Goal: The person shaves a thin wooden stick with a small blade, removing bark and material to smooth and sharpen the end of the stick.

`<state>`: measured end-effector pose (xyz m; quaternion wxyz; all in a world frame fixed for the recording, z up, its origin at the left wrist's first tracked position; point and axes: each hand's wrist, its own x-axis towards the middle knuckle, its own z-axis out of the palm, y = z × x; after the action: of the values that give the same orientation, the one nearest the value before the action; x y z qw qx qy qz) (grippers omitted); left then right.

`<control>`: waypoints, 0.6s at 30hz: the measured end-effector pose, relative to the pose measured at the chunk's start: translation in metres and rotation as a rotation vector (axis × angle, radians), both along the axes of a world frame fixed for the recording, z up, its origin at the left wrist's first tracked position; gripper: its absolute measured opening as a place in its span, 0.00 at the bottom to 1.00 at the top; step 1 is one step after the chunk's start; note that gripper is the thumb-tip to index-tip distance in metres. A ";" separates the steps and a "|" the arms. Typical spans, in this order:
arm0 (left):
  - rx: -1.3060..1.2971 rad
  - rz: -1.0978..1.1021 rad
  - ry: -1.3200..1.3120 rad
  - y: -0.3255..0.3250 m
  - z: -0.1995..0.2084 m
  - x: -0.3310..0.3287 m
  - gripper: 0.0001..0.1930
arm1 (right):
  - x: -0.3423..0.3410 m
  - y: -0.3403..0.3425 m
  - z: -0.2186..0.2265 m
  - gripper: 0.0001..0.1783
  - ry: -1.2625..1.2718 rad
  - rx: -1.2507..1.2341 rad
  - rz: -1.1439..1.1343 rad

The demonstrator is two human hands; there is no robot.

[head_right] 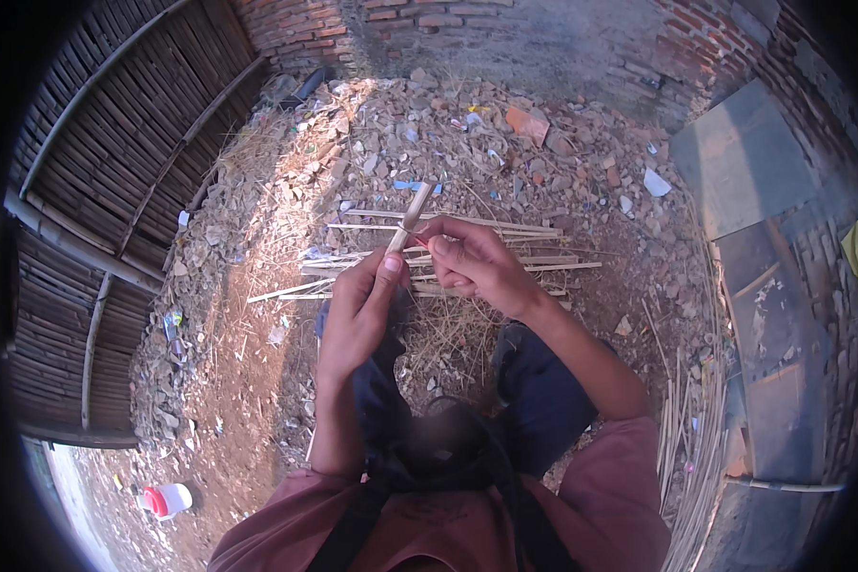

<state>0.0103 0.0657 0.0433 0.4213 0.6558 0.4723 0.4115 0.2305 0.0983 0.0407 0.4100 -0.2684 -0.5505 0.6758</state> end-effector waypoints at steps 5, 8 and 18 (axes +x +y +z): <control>0.092 0.188 0.120 0.000 0.001 0.008 0.25 | -0.008 0.000 0.001 0.20 -0.518 0.969 -0.630; 0.093 0.205 0.166 0.002 -0.001 0.008 0.24 | 0.003 -0.010 0.018 0.26 -0.681 0.803 -0.633; 0.127 0.154 0.164 0.005 -0.014 0.023 0.22 | 0.001 0.007 0.003 0.20 -0.695 1.099 -0.690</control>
<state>0.0332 0.0710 0.0296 0.3057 0.6744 0.5273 0.4167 0.2311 0.1055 0.0433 0.4765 -0.3810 -0.7923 0.0110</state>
